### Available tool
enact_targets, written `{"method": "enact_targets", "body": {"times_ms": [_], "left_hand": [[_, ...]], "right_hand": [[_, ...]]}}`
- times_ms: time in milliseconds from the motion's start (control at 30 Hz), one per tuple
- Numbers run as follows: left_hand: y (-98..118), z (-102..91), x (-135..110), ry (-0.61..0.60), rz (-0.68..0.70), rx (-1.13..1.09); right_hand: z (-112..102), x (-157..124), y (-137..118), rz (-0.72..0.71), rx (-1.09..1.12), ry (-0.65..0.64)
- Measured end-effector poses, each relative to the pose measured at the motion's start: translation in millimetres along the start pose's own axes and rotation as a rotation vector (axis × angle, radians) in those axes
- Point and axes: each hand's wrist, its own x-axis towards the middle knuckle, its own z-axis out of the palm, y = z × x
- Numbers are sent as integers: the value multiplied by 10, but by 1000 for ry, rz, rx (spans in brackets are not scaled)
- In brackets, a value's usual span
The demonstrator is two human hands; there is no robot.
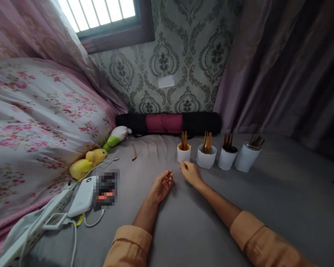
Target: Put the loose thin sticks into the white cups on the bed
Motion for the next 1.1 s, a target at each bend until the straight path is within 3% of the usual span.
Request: {"method": "enact_targets", "body": {"times_ms": [200,500,700,1100], "left_hand": [[4,5,-6,-7,1,-1],[28,16,42,29,73,93],[189,-17,243,202,177,346],[769,-295,601,497,324,891]], "right_hand": [[165,-82,114,42,21,-3],[214,-140,206,17,114,27],[182,-140,181,23,127,7],[213,-121,217,37,122,6]]}}
